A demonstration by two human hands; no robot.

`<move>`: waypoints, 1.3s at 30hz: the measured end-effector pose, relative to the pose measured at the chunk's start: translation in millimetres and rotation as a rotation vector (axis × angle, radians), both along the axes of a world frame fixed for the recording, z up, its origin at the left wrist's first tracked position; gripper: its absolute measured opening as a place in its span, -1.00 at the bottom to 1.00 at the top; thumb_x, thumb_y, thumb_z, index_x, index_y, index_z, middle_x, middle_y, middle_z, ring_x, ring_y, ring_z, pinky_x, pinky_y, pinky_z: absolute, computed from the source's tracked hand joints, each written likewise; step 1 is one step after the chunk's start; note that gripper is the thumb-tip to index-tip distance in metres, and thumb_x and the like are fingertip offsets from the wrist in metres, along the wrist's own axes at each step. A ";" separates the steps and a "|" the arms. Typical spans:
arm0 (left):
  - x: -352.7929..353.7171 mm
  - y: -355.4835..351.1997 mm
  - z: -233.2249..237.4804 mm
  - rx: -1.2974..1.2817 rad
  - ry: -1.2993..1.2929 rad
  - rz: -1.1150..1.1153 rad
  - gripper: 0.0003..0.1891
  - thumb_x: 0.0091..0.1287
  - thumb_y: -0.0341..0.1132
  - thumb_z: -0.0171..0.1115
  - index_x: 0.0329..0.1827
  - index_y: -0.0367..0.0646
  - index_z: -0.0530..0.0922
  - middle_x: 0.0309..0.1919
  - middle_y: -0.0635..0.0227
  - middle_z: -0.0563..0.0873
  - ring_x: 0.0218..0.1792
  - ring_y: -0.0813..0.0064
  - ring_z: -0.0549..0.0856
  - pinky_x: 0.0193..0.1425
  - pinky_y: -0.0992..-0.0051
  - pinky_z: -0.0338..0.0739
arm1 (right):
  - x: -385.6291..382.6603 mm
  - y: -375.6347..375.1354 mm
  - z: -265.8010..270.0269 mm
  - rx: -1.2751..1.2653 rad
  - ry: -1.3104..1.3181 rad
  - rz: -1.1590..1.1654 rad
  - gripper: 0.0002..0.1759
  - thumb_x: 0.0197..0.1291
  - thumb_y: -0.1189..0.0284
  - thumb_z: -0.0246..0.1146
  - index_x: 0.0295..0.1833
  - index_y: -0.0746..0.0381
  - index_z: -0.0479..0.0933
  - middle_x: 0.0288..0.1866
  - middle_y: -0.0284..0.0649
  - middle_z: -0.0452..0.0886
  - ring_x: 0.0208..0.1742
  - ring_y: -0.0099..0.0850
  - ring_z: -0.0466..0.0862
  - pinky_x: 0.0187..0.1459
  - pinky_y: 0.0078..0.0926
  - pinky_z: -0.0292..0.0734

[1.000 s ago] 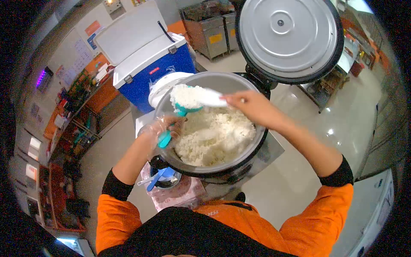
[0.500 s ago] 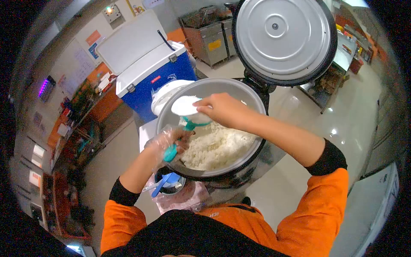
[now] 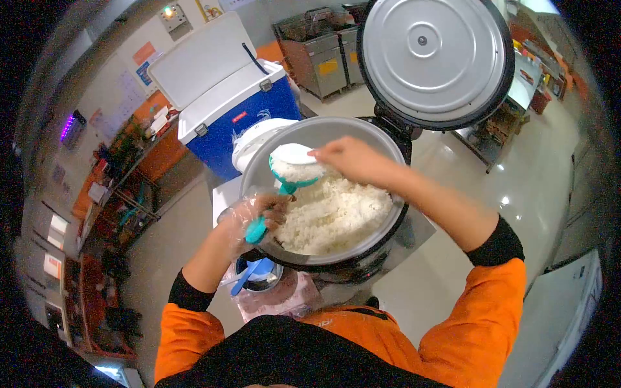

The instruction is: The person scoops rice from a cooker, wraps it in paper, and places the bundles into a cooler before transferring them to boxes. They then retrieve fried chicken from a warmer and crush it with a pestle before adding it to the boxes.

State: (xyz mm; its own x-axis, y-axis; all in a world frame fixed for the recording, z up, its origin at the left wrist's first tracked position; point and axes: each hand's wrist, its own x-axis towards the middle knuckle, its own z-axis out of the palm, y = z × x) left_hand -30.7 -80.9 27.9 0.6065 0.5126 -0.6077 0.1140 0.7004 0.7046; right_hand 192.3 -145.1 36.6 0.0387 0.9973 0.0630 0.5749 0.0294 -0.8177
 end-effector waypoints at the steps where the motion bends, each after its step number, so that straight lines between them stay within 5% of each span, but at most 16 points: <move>1: 1.6 2.2 -3.0 0.037 0.010 -0.011 -0.79 0.30 -0.43 0.14 -0.09 -0.37 0.43 -0.55 0.54 0.37 -0.67 0.78 0.34 -0.73 0.76 0.21 | 1.7 1.8 3.6 0.039 0.031 0.007 -0.59 0.29 0.11 0.10 0.00 0.17 0.62 -0.25 -0.21 0.69 -0.39 -0.46 0.58 -0.26 -0.37 0.50; 5: 2.8 -5.1 4.2 0.070 0.002 -0.002 -0.78 0.30 -0.44 0.13 -0.06 -0.38 0.42 -0.55 0.54 0.37 -0.67 0.77 0.34 -0.72 0.77 0.19 | 8.5 -1.6 12.7 -0.003 0.022 0.023 -0.58 0.29 0.09 0.09 0.04 0.13 0.61 -0.47 -0.30 0.59 -0.54 -0.54 0.50 -0.44 -0.49 0.45; 8: -6.8 -1.6 4.4 0.103 -0.052 -0.035 -0.76 0.30 -0.44 0.13 -0.04 -0.39 0.42 -0.55 0.54 0.37 -0.67 0.79 0.34 -0.71 0.78 0.22 | 17.7 -15.1 25.4 -0.193 0.411 -0.170 -0.61 0.35 0.08 0.05 0.20 -0.11 0.52 -0.69 -0.56 0.14 -0.71 -0.70 0.12 -0.68 -0.67 -0.01; 12: -2.9 -12.4 12.4 0.070 -0.064 0.040 -0.75 0.31 -0.44 0.12 -0.02 -0.41 0.42 -0.55 0.55 0.37 -0.66 0.81 0.34 -0.71 0.80 0.25 | -3.6 -33.4 10.0 -0.245 0.372 -0.083 -0.63 0.38 0.11 0.01 0.22 -0.12 0.50 -0.68 -0.57 0.12 -0.73 -0.72 0.08 -0.69 -0.71 -0.10; 16: -1.0 -12.5 12.0 0.092 -0.100 0.025 -0.74 0.32 -0.43 0.09 -0.01 -0.42 0.40 -0.54 0.55 0.37 -0.65 0.82 0.35 -0.71 0.82 0.26 | -2.7 -22.7 -23.4 0.515 -0.034 0.023 -0.61 0.33 0.14 0.08 0.14 0.06 0.55 -0.21 -0.07 0.68 -0.27 -0.29 0.67 -0.20 -0.38 0.53; 17: -0.4 -11.8 9.9 0.085 -0.123 0.023 -0.74 0.33 -0.43 0.09 0.00 -0.43 0.39 -0.54 0.55 0.37 -0.65 0.82 0.35 -0.71 0.83 0.26 | -23.1 -44.1 -5.1 0.294 -0.039 0.069 -0.61 0.31 0.14 0.09 0.11 0.10 0.56 0.03 0.01 0.60 0.02 -0.19 0.63 0.05 -0.33 0.44; 20: 2.5 -5.4 -4.8 -0.055 -0.106 0.019 -0.73 0.35 -0.42 0.06 0.02 -0.43 0.36 -0.53 0.54 0.36 -0.65 0.81 0.36 -0.71 0.83 0.28 | 0.3 -24.0 -4.8 0.187 -0.131 0.131 -0.61 0.32 0.13 0.08 0.09 0.09 0.58 -0.01 -0.01 0.63 -0.02 -0.20 0.64 0.00 -0.33 0.47; 24: 4.9 -15.6 10.3 0.090 -0.085 -0.006 -0.75 0.37 -0.42 0.04 0.00 -0.43 0.36 -0.56 0.55 0.35 -0.65 0.81 0.36 -0.72 0.83 0.28 | 4.4 -25.6 -6.6 0.089 0.073 -0.150 -0.60 0.34 0.12 0.05 0.09 0.11 0.58 -0.12 -0.07 0.67 -0.16 -0.25 0.66 -0.08 -0.37 0.49; 25: 5.1 -15.7 15.9 0.057 -0.106 0.016 -0.76 0.37 -0.41 0.04 -0.01 -0.42 0.36 -0.57 0.55 0.34 -0.66 0.81 0.36 -0.72 0.82 0.28 | 5.6 -11.1 -47.7 0.534 -0.039 -0.061 -0.59 0.35 0.13 0.04 0.12 0.12 0.57 -0.26 -0.15 0.69 -0.30 -0.37 0.63 -0.21 -0.39 0.50; 27: 1.9 -15.0 15.7 0.007 -0.138 0.028 -0.77 0.38 -0.41 0.04 -0.02 -0.41 0.37 -0.59 0.57 0.34 -0.67 0.82 0.36 -0.73 0.82 0.29 | 7.6 -25.3 -17.3 0.035 0.244 -0.081 -0.60 0.36 0.16 0.04 0.14 0.13 0.55 -0.21 -0.12 0.69 -0.23 -0.37 0.64 -0.16 -0.40 0.49; 30: -1.9 -8.0 18.1 0.029 -0.169 0.017 -0.78 0.37 -0.41 0.05 -0.04 -0.40 0.38 -0.60 0.58 0.34 -0.68 0.82 0.35 -0.73 0.82 0.30 | 1.1 -45.3 4.3 -0.073 0.219 -0.071 -0.62 0.36 0.25 0.05 0.19 0.16 0.50 -0.04 -0.03 0.65 -0.05 -0.30 0.64 0.00 -0.40 0.47; 36: -7.4 -2.6 13.6 0.079 -0.107 0.115 -0.78 0.35 -0.39 0.09 -0.05 -0.37 0.43 -0.59 0.57 0.37 -0.70 0.84 0.32 -0.77 0.81 0.20 | 47.2 -80.6 -16.6 0.034 -0.174 0.005 -0.65 0.34 0.34 0.07 0.20 0.04 0.50 0.09 -0.02 0.59 -0.01 -0.29 0.61 0.05 -0.38 0.45; 38: -6.5 3.2 8.5 0.093 -0.106 0.131 -0.77 0.34 -0.39 0.10 -0.05 -0.37 0.44 -0.59 0.56 0.37 -0.71 0.84 0.30 -0.79 0.80 0.16 | 60.1 -91.3 18.6 0.436 -0.218 -0.282 -0.61 0.36 0.28 0.00 0.27 0.02 0.46 -0.23 -0.19 0.63 -0.24 -0.47 0.53 -0.10 -0.42 0.43; 39: -6.8 3.3 8.2 0.093 -0.103 0.104 -0.79 0.30 -0.39 0.13 -0.09 -0.34 0.45 -0.59 0.55 0.38 -0.72 0.81 0.30 -0.77 0.78 0.16 | 69.4 -102.0 59.1 0.241 -0.283 -0.494 -0.60 0.37 0.26 -0.02 0.26 0.08 0.45 -0.03 -0.12 0.64 -0.07 -0.43 0.58 0.03 -0.40 0.42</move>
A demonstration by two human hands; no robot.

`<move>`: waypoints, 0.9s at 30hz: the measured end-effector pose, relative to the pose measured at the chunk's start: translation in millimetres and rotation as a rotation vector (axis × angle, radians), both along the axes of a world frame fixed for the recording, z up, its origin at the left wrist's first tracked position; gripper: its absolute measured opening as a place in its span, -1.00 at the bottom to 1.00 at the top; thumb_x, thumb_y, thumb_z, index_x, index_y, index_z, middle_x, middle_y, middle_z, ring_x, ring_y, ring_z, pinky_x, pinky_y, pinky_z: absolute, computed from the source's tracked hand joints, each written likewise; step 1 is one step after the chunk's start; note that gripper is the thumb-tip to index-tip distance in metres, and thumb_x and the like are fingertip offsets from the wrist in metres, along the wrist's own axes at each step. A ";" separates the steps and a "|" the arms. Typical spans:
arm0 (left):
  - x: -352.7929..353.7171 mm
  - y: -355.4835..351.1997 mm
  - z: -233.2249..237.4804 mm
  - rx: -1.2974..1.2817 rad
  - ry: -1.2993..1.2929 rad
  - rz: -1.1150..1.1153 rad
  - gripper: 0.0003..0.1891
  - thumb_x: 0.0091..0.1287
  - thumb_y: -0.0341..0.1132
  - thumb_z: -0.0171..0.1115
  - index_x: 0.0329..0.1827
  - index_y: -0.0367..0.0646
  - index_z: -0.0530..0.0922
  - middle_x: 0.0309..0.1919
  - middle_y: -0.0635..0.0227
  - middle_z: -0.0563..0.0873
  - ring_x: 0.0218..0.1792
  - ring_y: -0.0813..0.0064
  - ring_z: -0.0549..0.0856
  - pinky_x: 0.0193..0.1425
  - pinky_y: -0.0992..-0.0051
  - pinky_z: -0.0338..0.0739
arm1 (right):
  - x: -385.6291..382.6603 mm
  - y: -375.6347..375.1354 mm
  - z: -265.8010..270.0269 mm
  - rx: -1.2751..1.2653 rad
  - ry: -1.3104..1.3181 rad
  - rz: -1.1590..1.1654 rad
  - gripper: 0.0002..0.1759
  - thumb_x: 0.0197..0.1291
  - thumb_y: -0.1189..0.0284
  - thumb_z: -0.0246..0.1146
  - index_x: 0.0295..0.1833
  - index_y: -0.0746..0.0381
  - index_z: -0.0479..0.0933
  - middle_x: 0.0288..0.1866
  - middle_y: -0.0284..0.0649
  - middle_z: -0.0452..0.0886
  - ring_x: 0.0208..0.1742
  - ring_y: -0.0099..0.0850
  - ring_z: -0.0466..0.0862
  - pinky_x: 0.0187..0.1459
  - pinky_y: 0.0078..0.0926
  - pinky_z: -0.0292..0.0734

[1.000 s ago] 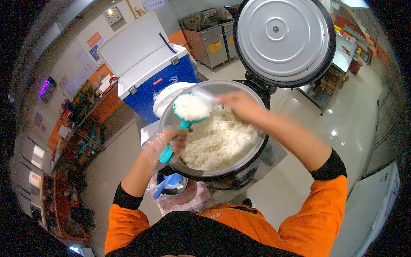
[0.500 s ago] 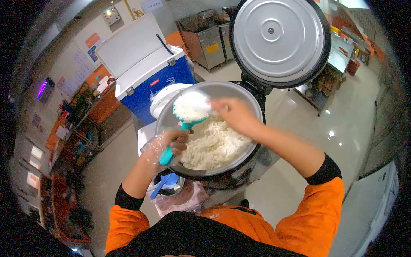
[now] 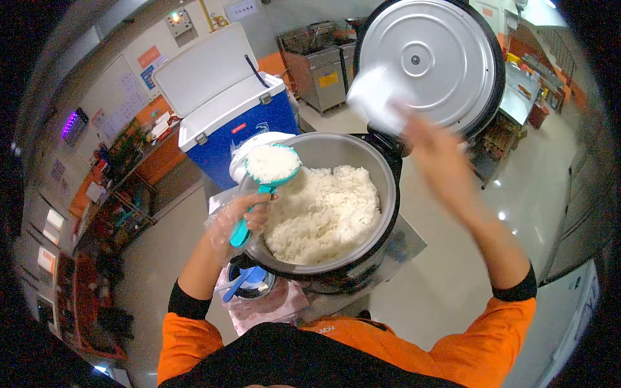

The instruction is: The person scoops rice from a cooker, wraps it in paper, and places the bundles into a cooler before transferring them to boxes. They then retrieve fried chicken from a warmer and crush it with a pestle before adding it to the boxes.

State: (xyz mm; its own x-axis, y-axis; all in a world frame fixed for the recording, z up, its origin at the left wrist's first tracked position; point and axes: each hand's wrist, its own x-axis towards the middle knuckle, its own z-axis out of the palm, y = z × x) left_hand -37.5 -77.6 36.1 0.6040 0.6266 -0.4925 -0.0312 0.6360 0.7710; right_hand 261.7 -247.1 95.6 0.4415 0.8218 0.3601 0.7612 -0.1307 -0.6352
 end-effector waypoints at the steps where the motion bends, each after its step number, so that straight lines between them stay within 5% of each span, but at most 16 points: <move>1: -0.4 -0.1 0.4 0.001 0.005 -0.027 -0.80 0.27 -0.38 0.16 -0.12 -0.31 0.46 -0.59 0.54 0.38 -0.72 0.79 0.29 -0.76 0.76 0.17 | 27.3 0.0 20.5 0.205 -0.158 -0.127 -0.60 0.38 0.24 -0.03 0.26 0.05 0.45 -0.02 -0.10 0.62 -0.03 -0.35 0.58 0.05 -0.37 0.42; 3: 1.2 -3.8 3.4 0.005 0.004 -0.050 -0.81 0.24 -0.37 0.18 -0.15 -0.27 0.46 -0.59 0.53 0.38 -0.72 0.77 0.28 -0.75 0.74 0.16 | 82.0 0.0 61.5 0.590 -0.476 -0.498 -0.60 0.38 0.21 -0.05 0.25 0.00 0.46 0.01 -0.05 0.60 0.06 -0.18 0.57 0.10 -0.29 0.41; 5: 4.3 -12.9 7.8 0.012 -0.014 -0.043 -0.80 0.24 -0.37 0.17 -0.13 -0.26 0.46 -0.60 0.53 0.36 -0.73 0.77 0.28 -0.76 0.73 0.15 | 186.3 -2.3 97.0 0.481 -0.639 -0.754 -0.51 0.29 0.00 0.00 0.22 -0.03 0.49 0.02 0.00 0.58 0.03 -0.06 0.58 0.06 -0.16 0.44; 8: 1.8 -13.9 1.0 -0.020 -0.080 -0.092 -0.78 0.25 -0.36 0.17 -0.11 -0.27 0.45 -0.60 0.53 0.33 -0.72 0.78 0.28 -0.75 0.74 0.16 | 287.0 5.8 103.9 0.078 -0.413 -0.627 -0.31 0.19 -0.15 0.03 0.38 -0.10 0.28 0.24 0.01 0.44 0.18 -0.09 0.51 0.19 -0.18 0.36; 10: 0.5 -18.5 0.9 -0.028 -0.087 -0.083 -0.76 0.25 -0.36 0.17 -0.09 -0.29 0.44 -0.60 0.53 0.34 -0.71 0.78 0.28 -0.75 0.74 0.17 | 283.4 15.8 102.8 0.049 -0.065 -0.429 -0.18 0.16 -0.21 0.04 0.44 -0.02 0.17 0.30 -0.03 0.40 0.26 -0.16 0.45 0.28 -0.26 0.27; 12: -2.1 -23.6 3.4 -0.027 -0.116 -0.062 -0.74 0.25 -0.36 0.17 -0.07 -0.30 0.43 -0.59 0.53 0.34 -0.70 0.79 0.29 -0.74 0.76 0.18 | 245.7 35.3 95.2 0.394 0.418 -0.127 -0.09 0.15 -0.24 0.04 0.41 0.22 0.20 0.29 -0.11 0.42 0.26 -0.28 0.42 0.32 -0.40 0.18; 14: -7.2 -33.8 9.2 -0.026 -0.160 -0.029 -0.73 0.25 -0.37 0.17 -0.05 -0.31 0.41 -0.59 0.54 0.34 -0.70 0.80 0.29 -0.73 0.77 0.19 | 217.6 37.7 101.0 0.451 0.427 -0.181 -0.18 0.15 -0.18 0.10 0.32 0.24 0.33 0.17 -0.10 0.50 0.11 -0.31 0.52 0.23 -0.48 0.29; 18: -28.4 -39.1 11.3 -0.045 -0.172 0.049 -0.73 0.26 -0.35 0.17 -0.06 -0.31 0.41 -0.59 0.55 0.35 -0.70 0.83 0.29 -0.74 0.77 0.19 | 255.6 54.0 98.0 0.601 0.194 -0.070 -0.28 0.13 -0.18 0.11 0.22 0.13 0.49 -0.01 -0.13 0.63 -0.09 -0.37 0.63 0.02 -0.50 0.46; 21: -49.5 -44.8 26.7 0.038 -0.194 0.074 -0.73 0.26 -0.34 0.16 -0.07 -0.32 0.43 -0.59 0.55 0.36 -0.72 0.83 0.28 -0.75 0.78 0.16 | 224.9 44.8 124.2 0.404 0.092 -0.183 -0.27 0.10 -0.21 0.11 0.23 0.08 0.50 -0.04 -0.13 0.64 -0.08 -0.39 0.64 0.01 -0.47 0.47; 25: -94.0 -33.1 28.5 0.050 -0.283 0.120 -0.64 0.38 -0.26 0.00 0.09 -0.37 0.33 -0.58 0.48 0.34 -0.76 0.83 0.26 -0.83 0.79 0.16 | 138.1 37.3 148.3 0.321 -0.204 -0.184 -0.29 -0.09 -0.16 0.30 0.03 0.18 0.61 -0.03 -0.08 0.63 -0.19 -0.33 0.68 -0.09 -0.39 0.53; 27: -122.5 -30.9 28.0 0.042 -0.359 0.139 -0.60 0.39 -0.25 -0.04 0.13 -0.41 0.30 -0.55 0.46 0.33 -0.74 0.81 0.27 -0.80 0.78 0.20 | 83.2 33.4 145.7 0.344 -0.460 -0.209 -0.26 -0.04 -0.15 0.29 -0.11 0.38 0.61 -0.01 -0.04 0.59 -0.11 -0.40 0.61 -0.03 -0.54 0.43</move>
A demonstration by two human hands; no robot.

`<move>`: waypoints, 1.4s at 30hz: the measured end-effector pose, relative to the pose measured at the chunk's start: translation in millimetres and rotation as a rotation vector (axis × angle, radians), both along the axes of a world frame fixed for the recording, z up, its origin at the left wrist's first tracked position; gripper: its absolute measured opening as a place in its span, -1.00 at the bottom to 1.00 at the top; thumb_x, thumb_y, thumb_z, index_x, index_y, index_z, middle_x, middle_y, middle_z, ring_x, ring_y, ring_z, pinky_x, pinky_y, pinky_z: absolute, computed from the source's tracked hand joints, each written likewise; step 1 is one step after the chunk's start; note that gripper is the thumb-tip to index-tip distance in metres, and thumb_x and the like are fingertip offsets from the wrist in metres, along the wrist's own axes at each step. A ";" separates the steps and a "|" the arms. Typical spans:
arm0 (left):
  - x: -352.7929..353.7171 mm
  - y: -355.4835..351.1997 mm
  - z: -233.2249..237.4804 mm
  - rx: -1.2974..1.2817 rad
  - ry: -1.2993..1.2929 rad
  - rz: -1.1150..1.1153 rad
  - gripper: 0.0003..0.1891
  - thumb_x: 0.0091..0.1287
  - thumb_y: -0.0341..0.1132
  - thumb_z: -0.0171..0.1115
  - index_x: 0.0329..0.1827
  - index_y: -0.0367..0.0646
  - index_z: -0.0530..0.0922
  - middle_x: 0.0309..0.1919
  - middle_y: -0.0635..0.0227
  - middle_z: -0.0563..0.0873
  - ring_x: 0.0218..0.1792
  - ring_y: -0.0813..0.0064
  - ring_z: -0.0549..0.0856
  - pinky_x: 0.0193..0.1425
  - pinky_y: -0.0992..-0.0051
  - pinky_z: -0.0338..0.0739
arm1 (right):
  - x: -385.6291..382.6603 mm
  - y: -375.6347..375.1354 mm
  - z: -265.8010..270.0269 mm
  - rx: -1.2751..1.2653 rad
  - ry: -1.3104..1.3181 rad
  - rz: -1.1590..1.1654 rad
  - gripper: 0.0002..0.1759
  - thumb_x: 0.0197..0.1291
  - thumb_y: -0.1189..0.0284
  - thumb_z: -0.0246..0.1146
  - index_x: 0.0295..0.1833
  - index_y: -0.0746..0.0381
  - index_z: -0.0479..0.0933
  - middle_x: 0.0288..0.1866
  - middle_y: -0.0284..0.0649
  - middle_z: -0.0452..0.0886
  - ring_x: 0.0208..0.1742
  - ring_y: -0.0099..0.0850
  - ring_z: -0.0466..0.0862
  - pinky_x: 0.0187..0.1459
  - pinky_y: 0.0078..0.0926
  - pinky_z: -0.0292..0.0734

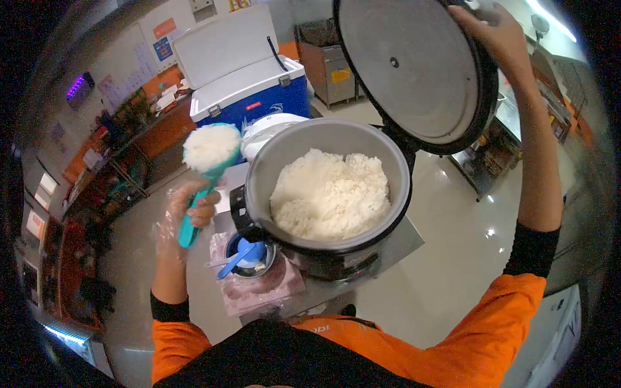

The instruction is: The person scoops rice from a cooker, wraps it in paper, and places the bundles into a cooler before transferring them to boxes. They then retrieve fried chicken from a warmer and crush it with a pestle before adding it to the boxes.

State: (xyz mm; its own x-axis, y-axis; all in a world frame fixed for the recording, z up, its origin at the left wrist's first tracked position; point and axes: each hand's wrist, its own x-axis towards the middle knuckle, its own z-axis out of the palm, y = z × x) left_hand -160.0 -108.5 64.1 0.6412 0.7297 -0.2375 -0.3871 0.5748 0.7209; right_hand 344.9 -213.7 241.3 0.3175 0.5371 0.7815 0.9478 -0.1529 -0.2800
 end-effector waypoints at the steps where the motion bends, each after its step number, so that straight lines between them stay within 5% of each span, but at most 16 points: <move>1: -15.4 1.3 -0.1 -0.007 -0.019 0.014 -0.60 0.40 -0.25 -0.04 0.13 -0.42 0.29 -0.55 0.46 0.33 -0.73 0.80 0.28 -0.79 0.78 0.21 | -11.9 7.2 -15.1 0.191 -0.131 -0.005 -0.29 -0.09 -0.10 0.35 -0.16 0.41 0.61 0.00 -0.03 0.57 -0.15 -0.40 0.59 -0.11 -0.50 0.46; 2: -31.0 1.3 0.0 -0.012 -0.038 0.029 -0.59 0.40 -0.24 -0.05 0.13 -0.43 0.29 -0.55 0.45 0.33 -0.73 0.79 0.28 -0.78 0.77 0.22 | -35.4 10.9 -25.3 0.307 -0.433 -0.065 -0.37 -0.15 0.02 0.42 -0.21 0.41 0.62 0.08 0.00 0.55 -0.15 -0.36 0.61 -0.15 -0.48 0.48; 4: -65.0 -2.9 -0.4 -0.036 -0.031 0.066 -0.62 0.40 -0.25 -0.06 0.09 -0.43 0.33 -0.55 0.44 0.33 -0.74 0.78 0.28 -0.78 0.76 0.23 | -118.8 -2.7 -45.7 0.183 -0.419 0.054 -0.33 -0.21 -0.04 0.42 -0.07 0.26 0.64 0.08 -0.06 0.57 -0.26 -0.29 0.69 -0.16 -0.38 0.56; 6: -104.3 -7.2 -2.8 -0.007 0.031 0.101 -0.63 0.39 -0.25 -0.04 0.06 -0.42 0.36 -0.55 0.45 0.33 -0.74 0.78 0.28 -0.78 0.77 0.22 | -194.5 -18.5 -73.4 0.086 -0.308 0.113 -0.37 -0.28 0.05 0.46 -0.15 0.32 0.64 0.16 -0.02 0.50 -0.28 -0.22 0.68 -0.18 -0.36 0.57; 12: -219.3 -25.0 -20.1 -0.011 0.203 0.242 -0.67 0.36 -0.23 0.03 0.00 -0.36 0.40 -0.60 0.52 0.33 -0.75 0.83 0.25 -0.79 0.79 0.18 | -275.6 -22.1 -166.0 -0.065 -0.594 0.257 -0.38 -0.44 0.10 0.50 -0.23 0.29 0.60 -0.11 -0.16 0.54 -0.31 -0.23 0.64 -0.34 -0.42 0.57; 18: -294.8 -8.1 -42.3 -0.101 0.224 0.258 -0.70 0.30 -0.26 0.12 -0.06 -0.34 0.45 -0.58 0.52 0.33 -0.72 0.84 0.26 -0.74 0.79 0.12 | -314.7 -29.5 -208.5 -0.285 -0.438 0.148 -0.42 -0.37 0.15 0.49 -0.18 0.27 0.59 -0.09 -0.14 0.48 -0.25 -0.20 0.61 -0.29 -0.34 0.54; 27: -282.6 38.1 -79.1 -0.057 0.221 0.194 -0.67 0.38 -0.27 0.02 0.02 -0.41 0.38 -0.56 0.50 0.37 -0.74 0.87 0.27 -0.79 0.84 0.17 | -275.0 24.3 -220.7 -0.498 0.032 0.107 -0.64 0.21 0.14 0.19 0.11 -0.07 0.54 -0.06 0.01 0.52 -0.07 -0.02 0.57 -0.05 -0.15 0.47; 31: -262.7 49.1 -83.2 -0.062 0.201 0.135 -0.65 0.40 -0.27 0.02 0.04 -0.45 0.38 -0.51 0.49 0.39 -0.67 0.88 0.30 -0.73 0.87 0.19 | -287.1 52.8 -200.8 -0.627 -0.124 -0.242 -0.62 0.31 0.07 0.03 0.07 0.00 0.57 -0.08 -0.04 0.57 -0.05 -0.08 0.58 0.00 -0.17 0.44; 32: -258.4 51.9 -84.5 -0.039 0.197 0.117 -0.64 0.40 -0.28 0.02 0.04 -0.46 0.38 -0.50 0.48 0.39 -0.65 0.88 0.31 -0.72 0.87 0.20 | -294.8 60.3 -200.2 -0.478 -0.264 -0.274 -0.59 0.30 0.07 0.04 0.03 0.09 0.59 -0.06 -0.06 0.59 -0.03 -0.10 0.58 0.04 -0.19 0.42; 34: -252.3 60.3 -90.1 -0.025 0.211 0.092 -0.64 0.40 -0.28 0.01 0.05 -0.47 0.38 -0.49 0.48 0.39 -0.62 0.88 0.32 -0.69 0.88 0.21 | -334.2 80.3 -175.0 -0.152 -0.130 0.103 -0.56 0.28 0.06 0.06 0.02 0.16 0.59 -0.09 -0.06 0.60 -0.03 -0.10 0.58 0.07 -0.17 0.40; 36: -246.6 78.1 -99.5 -0.024 0.241 0.069 -0.63 0.41 -0.27 0.01 0.05 -0.48 0.37 -0.49 0.49 0.39 -0.61 0.88 0.32 -0.68 0.89 0.21 | -384.9 101.5 -168.0 -0.173 -0.068 0.303 -0.55 0.24 0.07 0.11 0.02 0.18 0.58 -0.17 -0.05 0.62 -0.05 -0.11 0.58 0.11 -0.14 0.37; 38: -248.0 111.9 -121.0 -0.140 0.204 -0.035 -0.65 0.37 -0.21 0.05 0.04 -0.34 0.39 -0.56 0.53 0.34 -0.68 0.84 0.29 -0.70 0.80 0.17 | -418.4 126.6 -197.9 -0.245 -0.264 0.258 -0.45 0.14 0.02 0.20 0.09 0.22 0.53 -0.30 -0.06 0.63 -0.15 -0.14 0.61 0.18 -0.13 0.35; 40: -254.2 147.9 -145.0 -0.200 0.200 -0.149 -0.66 0.36 -0.18 0.07 0.05 -0.25 0.40 -0.60 0.55 0.32 -0.71 0.81 0.27 -0.71 0.75 0.14 | -440.6 138.1 -211.9 -0.535 -0.213 0.004 -0.31 0.03 0.01 0.30 0.25 0.13 0.41 -0.32 -0.07 0.61 -0.17 -0.13 0.59 0.26 -0.15 0.28; 42: -261.4 176.6 -171.4 -0.197 0.198 -0.257 -0.66 0.36 -0.17 0.06 0.06 -0.21 0.40 -0.60 0.55 0.32 -0.71 0.80 0.27 -0.71 0.75 0.14 | -440.8 136.8 -213.1 -0.524 -0.232 -0.016 -0.16 -0.09 -0.04 0.35 0.33 0.08 0.34 -0.41 -0.10 0.59 -0.25 -0.17 0.60 0.27 -0.06 0.29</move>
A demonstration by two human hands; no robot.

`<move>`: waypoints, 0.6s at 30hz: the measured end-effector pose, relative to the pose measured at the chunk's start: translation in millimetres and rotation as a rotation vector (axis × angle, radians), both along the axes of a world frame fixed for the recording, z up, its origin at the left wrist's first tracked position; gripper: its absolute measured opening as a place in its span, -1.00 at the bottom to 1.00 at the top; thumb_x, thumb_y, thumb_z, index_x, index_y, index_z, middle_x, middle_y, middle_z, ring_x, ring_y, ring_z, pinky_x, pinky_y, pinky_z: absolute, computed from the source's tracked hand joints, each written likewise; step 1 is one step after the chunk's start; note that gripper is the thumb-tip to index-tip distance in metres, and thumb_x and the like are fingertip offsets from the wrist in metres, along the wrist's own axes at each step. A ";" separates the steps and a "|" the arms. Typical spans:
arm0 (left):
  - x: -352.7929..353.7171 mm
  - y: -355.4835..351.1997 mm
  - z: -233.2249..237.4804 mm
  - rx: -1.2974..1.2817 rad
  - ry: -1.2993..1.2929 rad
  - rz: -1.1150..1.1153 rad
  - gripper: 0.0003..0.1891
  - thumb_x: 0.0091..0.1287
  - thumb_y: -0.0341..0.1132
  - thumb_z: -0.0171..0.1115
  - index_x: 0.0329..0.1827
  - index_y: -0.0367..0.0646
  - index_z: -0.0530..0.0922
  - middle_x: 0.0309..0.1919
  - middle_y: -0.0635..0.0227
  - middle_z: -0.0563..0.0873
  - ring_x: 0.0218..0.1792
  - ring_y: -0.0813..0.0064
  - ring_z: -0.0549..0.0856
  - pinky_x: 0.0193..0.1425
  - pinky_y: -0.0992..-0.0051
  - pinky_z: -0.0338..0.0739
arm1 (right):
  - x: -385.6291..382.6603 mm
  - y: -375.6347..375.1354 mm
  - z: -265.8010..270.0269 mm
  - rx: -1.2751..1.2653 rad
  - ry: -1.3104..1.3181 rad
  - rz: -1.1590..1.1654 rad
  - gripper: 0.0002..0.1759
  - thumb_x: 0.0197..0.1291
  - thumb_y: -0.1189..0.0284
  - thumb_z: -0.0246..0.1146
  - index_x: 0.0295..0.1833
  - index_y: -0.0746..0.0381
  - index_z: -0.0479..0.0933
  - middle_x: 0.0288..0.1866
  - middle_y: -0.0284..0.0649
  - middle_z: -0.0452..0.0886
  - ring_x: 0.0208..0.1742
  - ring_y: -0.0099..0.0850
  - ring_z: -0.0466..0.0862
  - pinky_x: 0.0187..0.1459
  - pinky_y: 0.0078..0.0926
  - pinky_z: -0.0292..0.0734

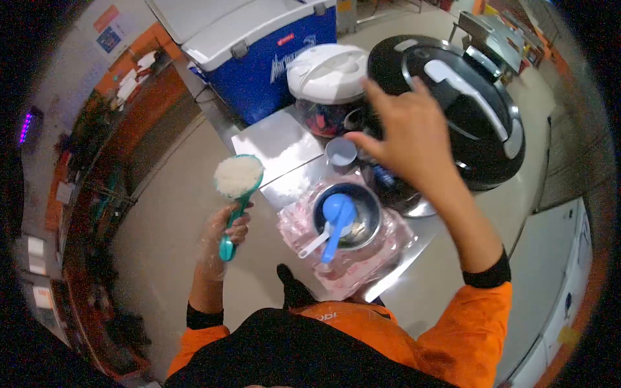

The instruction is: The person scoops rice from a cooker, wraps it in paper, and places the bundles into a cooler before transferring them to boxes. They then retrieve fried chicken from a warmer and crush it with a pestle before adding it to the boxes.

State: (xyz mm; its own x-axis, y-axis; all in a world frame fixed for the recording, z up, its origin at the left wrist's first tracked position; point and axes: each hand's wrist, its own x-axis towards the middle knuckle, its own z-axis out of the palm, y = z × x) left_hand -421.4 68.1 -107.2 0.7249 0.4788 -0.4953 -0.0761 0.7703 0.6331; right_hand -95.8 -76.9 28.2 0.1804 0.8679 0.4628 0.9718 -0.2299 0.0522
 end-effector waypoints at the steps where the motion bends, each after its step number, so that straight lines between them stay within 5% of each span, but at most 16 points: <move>1: -3.2 13.5 -9.4 -0.037 -0.002 -0.042 -0.67 0.36 -0.18 0.06 0.06 -0.19 0.40 -0.61 0.56 0.33 -0.71 0.79 0.27 -0.70 0.71 0.16 | -2.9 0.9 1.9 0.025 -0.044 0.001 -0.19 -0.08 -0.06 0.34 0.27 0.13 0.39 -0.41 -0.08 0.60 -0.27 -0.17 0.60 0.27 -0.07 0.29; 6: -5.7 69.5 -60.9 -0.062 0.176 -0.200 -0.80 0.31 -0.21 0.13 -0.16 -0.13 0.44 -0.64 0.54 0.34 -0.72 0.72 0.28 -0.68 0.61 0.20 | -26.6 9.2 -5.4 0.057 -0.200 -0.144 -0.34 -0.08 0.01 0.37 0.10 0.17 0.54 -0.22 -0.11 0.66 -0.14 -0.17 0.61 0.25 -0.14 0.34; 8: -9.5 76.1 -75.9 -0.058 0.217 -0.247 -0.83 0.29 -0.22 0.16 -0.22 -0.11 0.43 -0.65 0.52 0.34 -0.72 0.68 0.30 -0.67 0.58 0.23 | -28.8 11.5 -6.3 -0.003 -0.150 -0.223 -0.44 -0.01 0.09 0.35 0.09 0.14 0.54 -0.08 -0.18 0.65 0.01 -0.20 0.59 0.30 -0.09 0.24; 11: -7.8 86.2 -81.3 0.018 0.267 -0.356 -0.83 0.27 -0.22 0.17 -0.23 -0.08 0.42 -0.64 0.50 0.36 -0.71 0.62 0.33 -0.66 0.55 0.27 | -45.5 14.1 -16.1 0.207 -0.426 -0.271 -0.55 0.06 0.18 0.32 0.07 0.10 0.55 0.06 -0.27 0.60 0.15 -0.25 0.53 0.36 -0.03 0.08; 15: 22.6 99.9 -141.0 -0.057 0.140 -0.541 -0.80 0.31 -0.15 0.12 -0.24 -0.07 0.43 -0.61 0.46 0.42 -0.65 0.59 0.40 -0.59 0.50 0.36 | -143.6 16.1 -83.7 0.421 -0.059 -0.183 -0.69 -0.04 0.56 0.23 -0.10 0.15 0.59 -0.01 -0.22 0.61 0.20 -0.20 0.50 0.36 0.04 0.02; 18: 55.1 97.0 -175.1 0.083 0.161 -0.639 -0.74 0.35 -0.06 0.05 -0.26 -0.07 0.46 -0.53 0.42 0.50 -0.55 0.54 0.49 -0.49 0.47 0.43 | -211.1 23.7 -174.7 0.474 0.333 -0.217 -0.77 -0.07 0.61 0.21 -0.21 0.26 0.58 -0.16 -0.15 0.61 -0.01 -0.15 0.56 0.16 -0.14 0.28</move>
